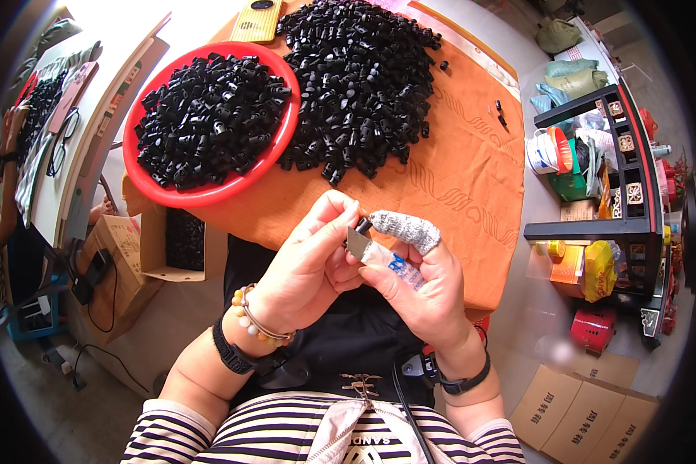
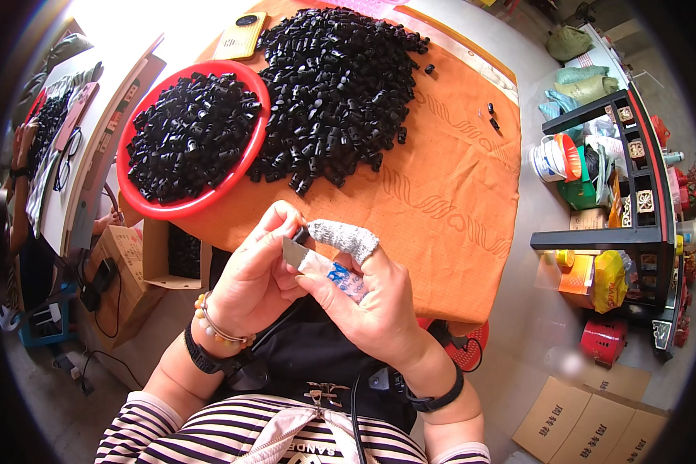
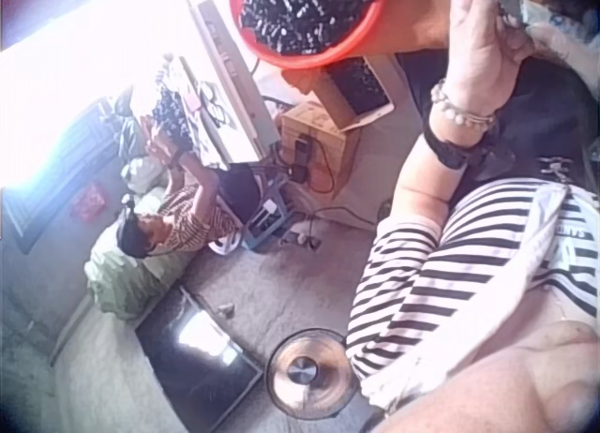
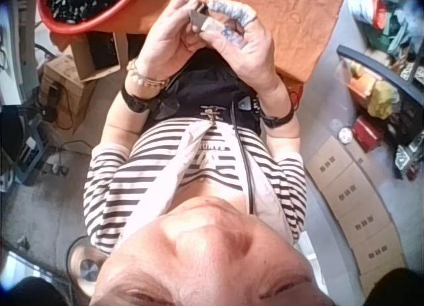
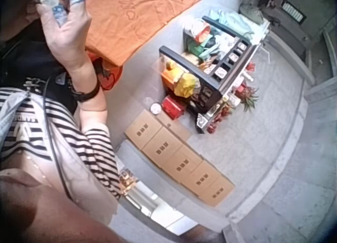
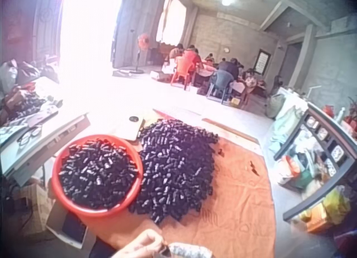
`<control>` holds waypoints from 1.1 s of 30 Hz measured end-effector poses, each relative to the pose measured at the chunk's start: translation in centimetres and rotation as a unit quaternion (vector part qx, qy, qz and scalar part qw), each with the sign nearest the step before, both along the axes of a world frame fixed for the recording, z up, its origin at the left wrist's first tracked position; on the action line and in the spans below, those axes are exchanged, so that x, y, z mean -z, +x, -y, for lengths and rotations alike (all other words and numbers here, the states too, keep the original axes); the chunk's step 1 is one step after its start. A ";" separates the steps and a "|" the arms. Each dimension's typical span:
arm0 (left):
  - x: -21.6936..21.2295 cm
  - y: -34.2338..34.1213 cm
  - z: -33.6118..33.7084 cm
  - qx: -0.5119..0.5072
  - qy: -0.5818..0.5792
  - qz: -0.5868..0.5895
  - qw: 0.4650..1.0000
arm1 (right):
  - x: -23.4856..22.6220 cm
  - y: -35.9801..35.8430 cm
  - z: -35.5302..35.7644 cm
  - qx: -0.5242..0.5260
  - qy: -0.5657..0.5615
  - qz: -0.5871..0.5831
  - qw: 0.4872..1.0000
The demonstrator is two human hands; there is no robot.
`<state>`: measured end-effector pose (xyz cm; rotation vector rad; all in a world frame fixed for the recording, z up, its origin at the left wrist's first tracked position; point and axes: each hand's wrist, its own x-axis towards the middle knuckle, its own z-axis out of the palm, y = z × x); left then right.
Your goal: Manually assemble or trim small black plastic components using a utility knife.
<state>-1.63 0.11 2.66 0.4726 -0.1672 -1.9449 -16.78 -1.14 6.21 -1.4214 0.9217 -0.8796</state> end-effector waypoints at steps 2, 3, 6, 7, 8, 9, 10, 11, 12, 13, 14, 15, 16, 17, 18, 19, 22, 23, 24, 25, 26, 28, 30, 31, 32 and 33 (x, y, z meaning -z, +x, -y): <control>-0.1 0.0 -0.1 0.000 -0.002 -0.002 1.000 | 0.1 -0.4 0.0 -0.016 0.016 -0.004 1.000; -0.1 0.0 -0.1 0.000 -0.004 -0.004 1.000 | 0.1 -0.3 0.0 -0.015 0.017 -0.004 1.000; 0.1 0.0 -0.1 0.005 -0.007 -0.007 1.000 | -0.1 -0.2 0.0 -0.007 0.023 0.013 1.000; -0.1 -0.1 -0.1 0.005 -0.007 -0.006 1.000 | 0.1 -0.4 0.0 -0.009 0.012 -0.008 1.000; -0.5 -0.2 -0.2 -0.005 0.003 -0.003 1.000 | 0.2 -0.5 0.0 -0.011 0.001 -0.030 0.999; -0.7 -0.3 -0.2 -0.016 0.014 0.001 1.000 | 0.4 -0.6 0.1 -0.010 0.001 -0.030 1.000; -0.7 -0.3 -0.2 -0.016 0.014 0.001 1.000 | 0.5 -0.6 0.1 -0.004 -0.026 -0.025 0.999; -0.6 -0.3 -0.2 -0.007 0.013 0.002 1.000 | 0.6 -0.6 0.2 0.001 -0.052 -0.019 0.998; -0.5 -0.2 -0.3 0.001 0.012 0.003 1.000 | 0.4 -0.5 0.2 0.001 -0.052 -0.019 0.998; -0.2 0.0 -0.3 0.000 0.013 0.004 1.000 | 0.2 -0.3 0.1 0.000 -0.030 -0.003 1.000; 0.3 0.2 -0.2 0.015 -0.015 -0.022 1.000 | 0.1 -0.2 0.0 0.000 -0.009 0.012 1.000; 0.5 0.4 -0.2 0.030 -0.043 -0.048 0.997 | 0.1 -0.3 -0.1 0.000 -0.009 0.012 1.000; 0.3 0.3 -0.2 0.030 -0.043 -0.048 0.997 | 0.1 -0.5 -0.2 -0.007 -0.008 -0.015 1.000; -0.3 0.1 -0.2 0.015 -0.029 -0.021 0.999 | 0.1 -0.6 -0.2 -0.015 -0.008 -0.043 0.999; -0.6 0.0 -0.1 -0.001 -0.015 0.005 1.000 | 0.2 -0.5 -0.2 -0.014 -0.008 -0.043 0.999; -0.5 0.0 -0.1 0.000 -0.015 0.005 1.000 | 0.3 -0.4 -0.2 -0.006 -0.013 -0.034 0.999; -0.3 0.1 -0.1 0.003 -0.037 -0.008 0.999 | 0.4 -0.2 -0.3 0.005 -0.025 -0.027 0.999; -0.4 0.1 -0.1 -0.002 -0.038 0.000 0.999 | 0.4 -0.2 -0.3 0.009 -0.031 -0.029 0.999; -0.4 0.1 -0.1 -0.006 -0.039 0.008 0.999 | 0.4 -0.2 -0.3 0.009 -0.031 -0.029 0.999; -0.3 0.1 -0.1 -0.006 -0.039 0.008 0.999 | 0.4 -0.2 -0.4 0.008 -0.028 -0.036 0.999; 0.0 0.1 -0.1 -0.006 -0.051 0.008 0.999 | 0.5 -0.2 -0.4 0.007 -0.024 -0.042 0.999; 0.1 0.1 -0.1 -0.006 -0.062 0.009 0.998 | 0.5 -0.2 -0.4 0.010 -0.015 -0.035 0.999; -0.4 -0.1 -0.2 -0.020 -0.037 0.041 0.998 | 0.5 -0.3 -0.4 0.015 -0.007 -0.029 0.999; -0.6 -0.2 -0.2 -0.020 -0.037 0.041 0.998 | 0.6 -0.4 -0.3 0.012 -0.008 -0.031 0.999; -0.7 -0.2 -0.2 -0.026 -0.032 0.047 0.998 | 0.7 -0.5 -0.3 0.009 -0.010 -0.032 0.999; -0.8 -0.3 -0.2 -0.032 -0.027 0.054 0.998 | 0.7 -0.4 -0.3 0.009 -0.010 -0.032 0.999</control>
